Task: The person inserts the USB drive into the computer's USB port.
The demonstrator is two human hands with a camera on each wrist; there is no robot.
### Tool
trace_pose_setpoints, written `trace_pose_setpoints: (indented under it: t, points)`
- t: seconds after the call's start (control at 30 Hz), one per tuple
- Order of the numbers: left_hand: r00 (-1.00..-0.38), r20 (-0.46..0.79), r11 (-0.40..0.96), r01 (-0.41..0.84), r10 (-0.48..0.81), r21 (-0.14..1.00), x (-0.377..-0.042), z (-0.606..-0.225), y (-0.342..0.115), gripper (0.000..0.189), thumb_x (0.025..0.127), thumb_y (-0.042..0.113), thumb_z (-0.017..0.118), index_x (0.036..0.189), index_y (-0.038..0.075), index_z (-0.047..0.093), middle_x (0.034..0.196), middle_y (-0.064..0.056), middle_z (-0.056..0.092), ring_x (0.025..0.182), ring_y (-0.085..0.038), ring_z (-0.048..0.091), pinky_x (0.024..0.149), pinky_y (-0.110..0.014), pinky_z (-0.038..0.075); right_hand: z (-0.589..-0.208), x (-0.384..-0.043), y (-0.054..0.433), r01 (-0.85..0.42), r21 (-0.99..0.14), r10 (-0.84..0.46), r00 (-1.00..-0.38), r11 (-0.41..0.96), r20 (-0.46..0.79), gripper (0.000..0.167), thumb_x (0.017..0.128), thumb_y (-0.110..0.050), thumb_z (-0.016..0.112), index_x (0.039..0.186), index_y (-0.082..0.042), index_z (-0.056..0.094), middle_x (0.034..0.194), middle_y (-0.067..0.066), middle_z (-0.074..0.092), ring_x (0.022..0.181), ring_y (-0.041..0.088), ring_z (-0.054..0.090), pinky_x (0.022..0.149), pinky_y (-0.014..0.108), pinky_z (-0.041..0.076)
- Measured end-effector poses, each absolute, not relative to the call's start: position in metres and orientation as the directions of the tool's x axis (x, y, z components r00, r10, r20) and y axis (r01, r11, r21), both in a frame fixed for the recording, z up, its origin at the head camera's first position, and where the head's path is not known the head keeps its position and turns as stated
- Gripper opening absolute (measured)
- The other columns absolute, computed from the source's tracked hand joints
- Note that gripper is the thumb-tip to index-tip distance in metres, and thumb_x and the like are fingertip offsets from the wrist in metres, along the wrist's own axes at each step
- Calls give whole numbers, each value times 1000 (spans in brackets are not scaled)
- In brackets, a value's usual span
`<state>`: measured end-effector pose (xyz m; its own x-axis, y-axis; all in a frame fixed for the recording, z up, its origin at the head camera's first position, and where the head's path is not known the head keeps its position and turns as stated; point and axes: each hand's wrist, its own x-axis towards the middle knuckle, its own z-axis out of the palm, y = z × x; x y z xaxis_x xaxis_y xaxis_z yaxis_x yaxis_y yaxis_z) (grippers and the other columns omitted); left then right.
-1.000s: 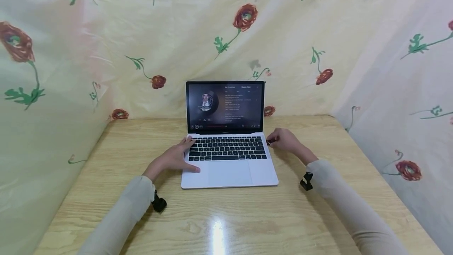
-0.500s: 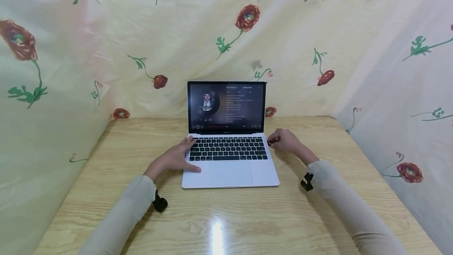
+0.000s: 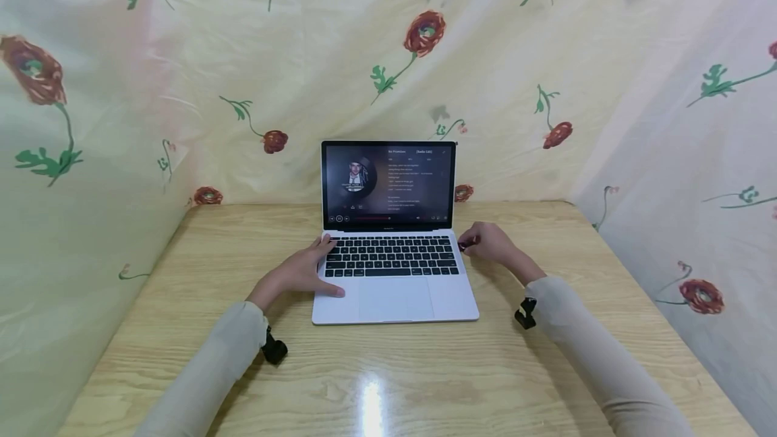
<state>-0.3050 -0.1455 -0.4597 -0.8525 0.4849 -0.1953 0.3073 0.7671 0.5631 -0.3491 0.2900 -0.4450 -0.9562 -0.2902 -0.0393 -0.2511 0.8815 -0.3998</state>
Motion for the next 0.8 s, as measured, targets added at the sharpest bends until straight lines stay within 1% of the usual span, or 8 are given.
trace_pose_setpoints:
  t: [0.57,0.8]
  points:
    - [-855,-197,769,303,481,562,-304,-457,-144,123,73,63,84,163,10,20,173,-10,3,160,-35,5,127,-57,19,-446,-350,293,-252,-415,-289,-957,874,-30,19,84,1,76,102,-1,80,95,14,73,86,24,63,78,40,55]
    - [-855,-210,771,290,475,567,-304,-458,-144,122,74,61,85,163,9,21,173,-10,3,160,-34,4,128,-56,18,-443,-350,291,-250,-428,-301,-952,868,-53,21,84,2,76,104,-1,79,100,16,75,91,27,65,81,43,55]
